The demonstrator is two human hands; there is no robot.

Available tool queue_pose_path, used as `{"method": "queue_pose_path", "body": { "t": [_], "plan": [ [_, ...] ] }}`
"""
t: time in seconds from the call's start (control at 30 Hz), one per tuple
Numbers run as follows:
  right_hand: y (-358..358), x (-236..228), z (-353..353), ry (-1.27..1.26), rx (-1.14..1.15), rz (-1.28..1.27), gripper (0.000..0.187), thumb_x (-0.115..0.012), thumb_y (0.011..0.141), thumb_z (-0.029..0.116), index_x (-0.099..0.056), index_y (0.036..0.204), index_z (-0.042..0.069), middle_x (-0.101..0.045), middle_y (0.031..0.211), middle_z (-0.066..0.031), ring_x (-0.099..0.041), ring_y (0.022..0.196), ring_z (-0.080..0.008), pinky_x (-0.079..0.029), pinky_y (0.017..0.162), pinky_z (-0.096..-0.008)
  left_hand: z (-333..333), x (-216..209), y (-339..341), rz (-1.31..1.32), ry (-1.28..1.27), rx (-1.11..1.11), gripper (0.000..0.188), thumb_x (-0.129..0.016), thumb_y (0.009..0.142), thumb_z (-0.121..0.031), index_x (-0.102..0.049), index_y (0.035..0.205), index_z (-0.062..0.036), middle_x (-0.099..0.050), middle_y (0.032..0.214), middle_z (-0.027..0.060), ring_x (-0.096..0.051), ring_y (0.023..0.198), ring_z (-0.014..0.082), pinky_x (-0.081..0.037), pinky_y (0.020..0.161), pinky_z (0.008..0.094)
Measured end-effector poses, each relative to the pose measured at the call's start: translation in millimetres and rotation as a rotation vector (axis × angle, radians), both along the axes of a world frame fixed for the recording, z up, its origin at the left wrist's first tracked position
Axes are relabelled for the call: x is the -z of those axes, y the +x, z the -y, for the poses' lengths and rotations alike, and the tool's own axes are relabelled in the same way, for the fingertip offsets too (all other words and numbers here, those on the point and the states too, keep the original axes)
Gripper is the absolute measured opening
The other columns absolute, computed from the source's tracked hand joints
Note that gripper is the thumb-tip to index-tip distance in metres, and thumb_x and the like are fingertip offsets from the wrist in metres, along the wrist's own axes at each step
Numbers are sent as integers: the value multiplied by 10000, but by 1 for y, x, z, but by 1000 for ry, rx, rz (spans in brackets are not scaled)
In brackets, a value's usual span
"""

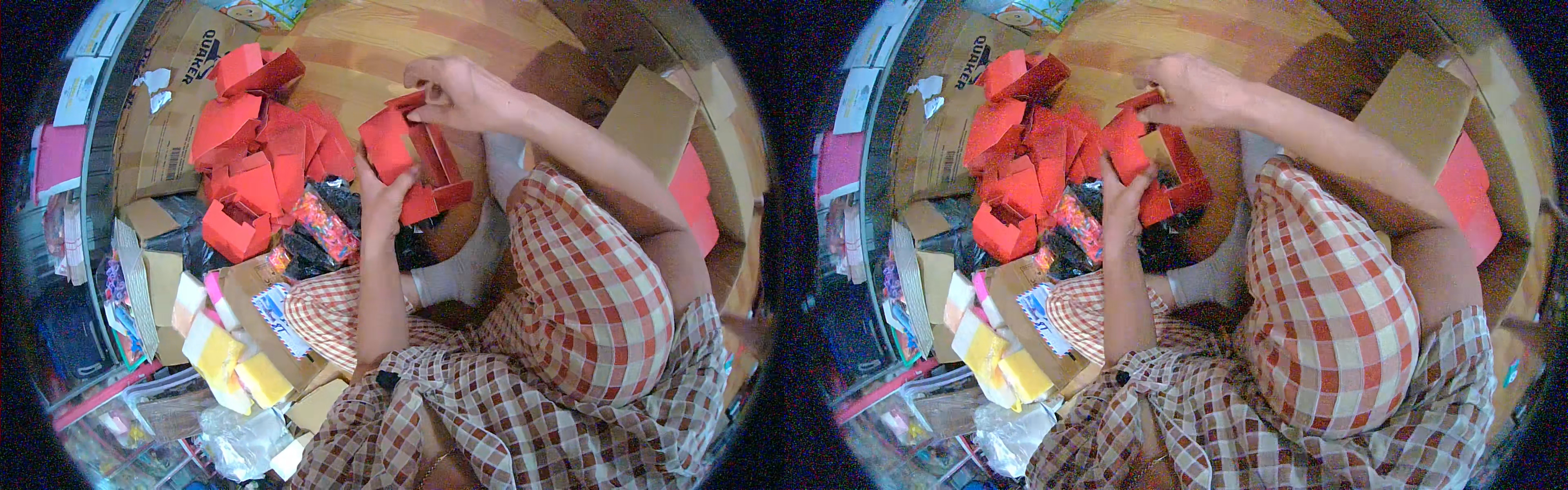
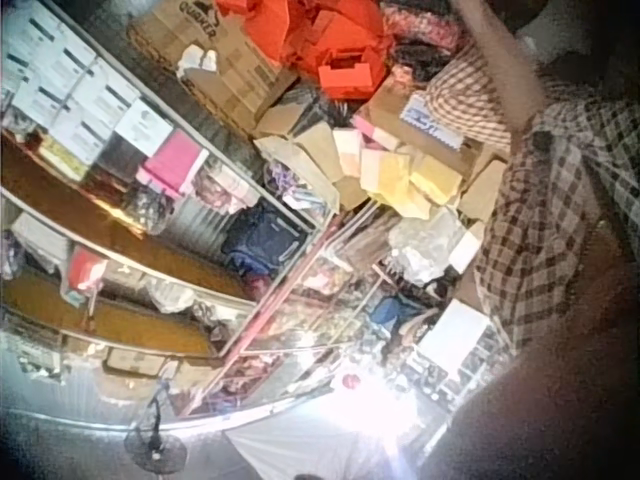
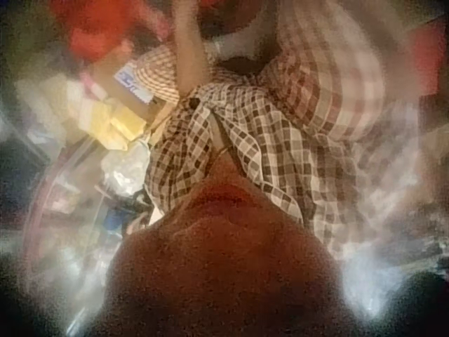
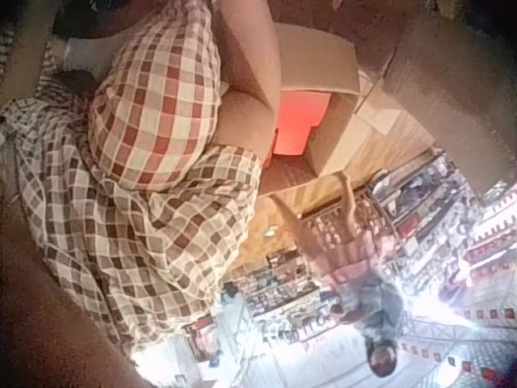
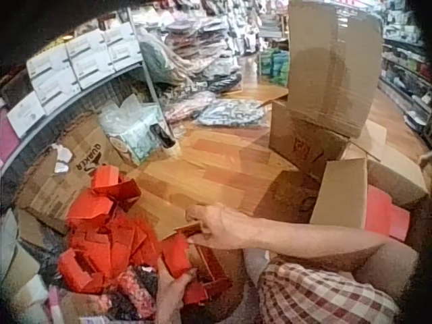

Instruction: The recorder is assembling small red cardboard boxes and placing items inside them.

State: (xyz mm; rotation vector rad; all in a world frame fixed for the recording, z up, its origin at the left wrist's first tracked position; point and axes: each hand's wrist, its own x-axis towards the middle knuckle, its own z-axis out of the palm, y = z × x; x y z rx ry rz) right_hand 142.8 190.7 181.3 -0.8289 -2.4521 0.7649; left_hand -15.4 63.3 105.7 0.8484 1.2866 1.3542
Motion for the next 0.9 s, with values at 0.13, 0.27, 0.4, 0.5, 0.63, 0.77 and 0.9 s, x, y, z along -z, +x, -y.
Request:
{"method": "queue_pose_path", "body": {
  "t": [0.13,0.27,0.4,0.5,0.63,0.77,0.9],
  "plan": [
    [-3,-12,21,361,-228,-194,376,-709,665,263,-591,949,47,-526,1121,-173,-493,1053,-339,-444,837,-408,-3,-3,-14,172,-41,-97,803,-641,704,39,-164,1348,-20,-424,1219,132,-488,1077,224,-451,864,324],
    [-11,-16,38,435,-371,73,360,-706,642,279,-621,937,92,-442,1241,-131,-368,1195,-346,-348,978,-457,-5,-4,-26,139,68,-170,810,-660,709,16,-164,1349,-13,-382,1262,140,-441,1130,240,-411,913,334],
    [-9,-15,36,537,-428,131,249,-645,665,262,-647,869,120,-440,1254,-121,-364,1208,-330,-333,995,-443,-9,1,-37,-68,65,-280,792,-664,706,18,-181,1333,-1,-374,1269,143,-430,1137,239,-400,924,344],
    [-8,-13,35,569,-522,189,171,-581,674,226,-659,798,139,-430,1285,-108,-346,1238,-301,-320,1008,-453,-8,9,-45,27,51,-320,814,-692,689,-6,-187,1327,7,-374,1274,149,-442,1123,239,-407,918,348],
    [-10,-10,37,553,-561,212,145,-576,656,208,-640,768,142,-387,1334,-83,-311,1271,-282,-288,1029,-493,-8,16,-46,76,116,-320,794,-705,687,-16,-214,1311,3,-393,1261,148,-452,1112,244,-434,888,337],
    [-11,-7,39,614,-547,136,201,-585,646,191,-617,836,134,-349,1370,-69,-285,1292,-279,-278,1039,-507,-9,12,-44,107,100,-196,767,-689,686,44,-233,1301,-1,-410,1244,140,-463,1101,244,-445,887,332],
    [-15,-2,38,617,-579,153,220,-583,652,179,-603,863,118,-433,1276,-76,-322,1264,-268,-305,1019,-506,-8,12,-35,162,61,-273,819,-687,676,64,-201,1331,-3,-397,1265,139,-459,1113,240,-431,912,340]
  ]
}}
